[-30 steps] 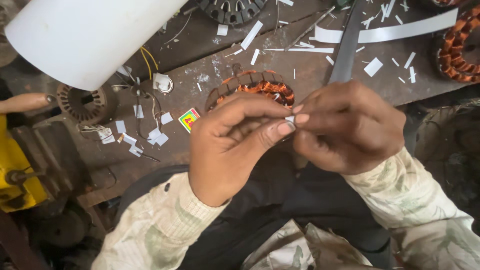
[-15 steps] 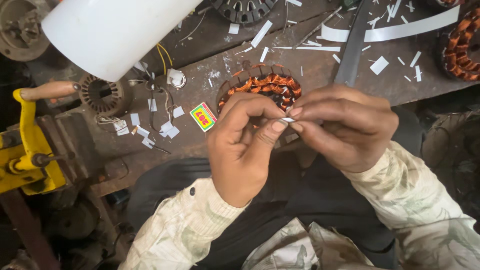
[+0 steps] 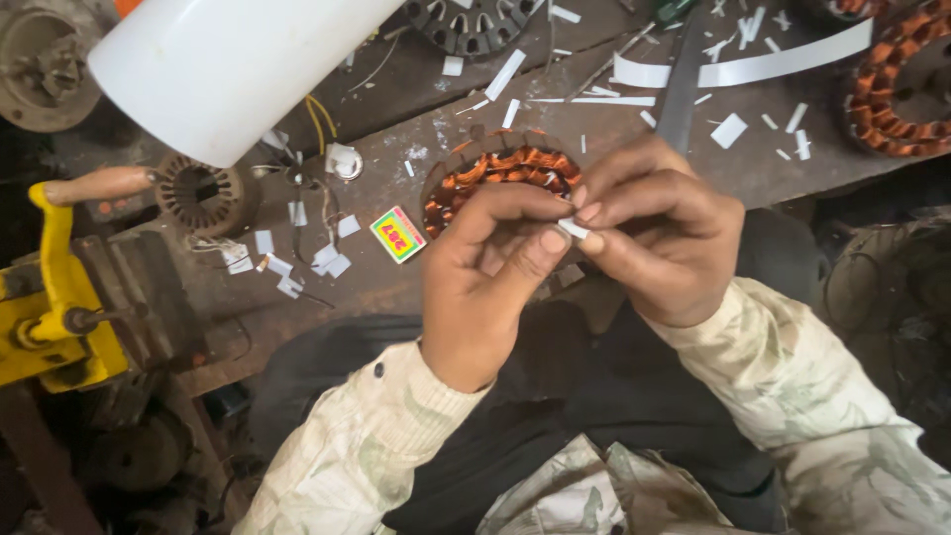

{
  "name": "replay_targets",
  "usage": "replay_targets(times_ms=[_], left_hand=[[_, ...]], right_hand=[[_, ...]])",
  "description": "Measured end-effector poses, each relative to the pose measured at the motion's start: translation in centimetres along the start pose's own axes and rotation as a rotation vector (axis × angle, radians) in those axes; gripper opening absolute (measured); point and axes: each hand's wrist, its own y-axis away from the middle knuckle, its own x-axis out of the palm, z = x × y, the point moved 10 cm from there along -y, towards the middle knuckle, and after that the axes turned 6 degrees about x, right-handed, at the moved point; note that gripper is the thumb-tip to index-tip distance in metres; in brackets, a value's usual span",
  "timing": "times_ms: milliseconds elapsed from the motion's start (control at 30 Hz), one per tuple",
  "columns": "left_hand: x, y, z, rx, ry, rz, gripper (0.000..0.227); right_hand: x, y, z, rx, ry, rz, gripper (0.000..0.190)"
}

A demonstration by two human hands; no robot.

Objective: The person assembles a motor rotor by inserting small white insulating strips into the slots of a copper-wound rotor. They cut the strips from a roll using shears and place them between the copper windings.

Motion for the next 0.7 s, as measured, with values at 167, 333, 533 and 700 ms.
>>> replay_targets(times_ms=[167,333,533,700], left_hand=[[-0.8,1.8,-2.8,0.156,-0.341,-0.113,0.029],[-0.3,3.8,-2.9,0.138,-0.474,-0.117,0.030],[-0.8,4.5,-3.1,0.160,-0.449,-0.111,0.019],[-0.3,4.3,-3.1,0.154,-0.400,-0.094,0.014]], right_hand=[[0.0,0.4,-0.1,0.093,-0.154,-0.014,0.013],[3.4,2.5,3.5,-0.239,0.604,0.240,0.020],[3.6,2.4,4.0,-0.232,0.599,0.187,0.030],[4.2,2.0,6.4,-0.507,0.558,0.342,0.032]])
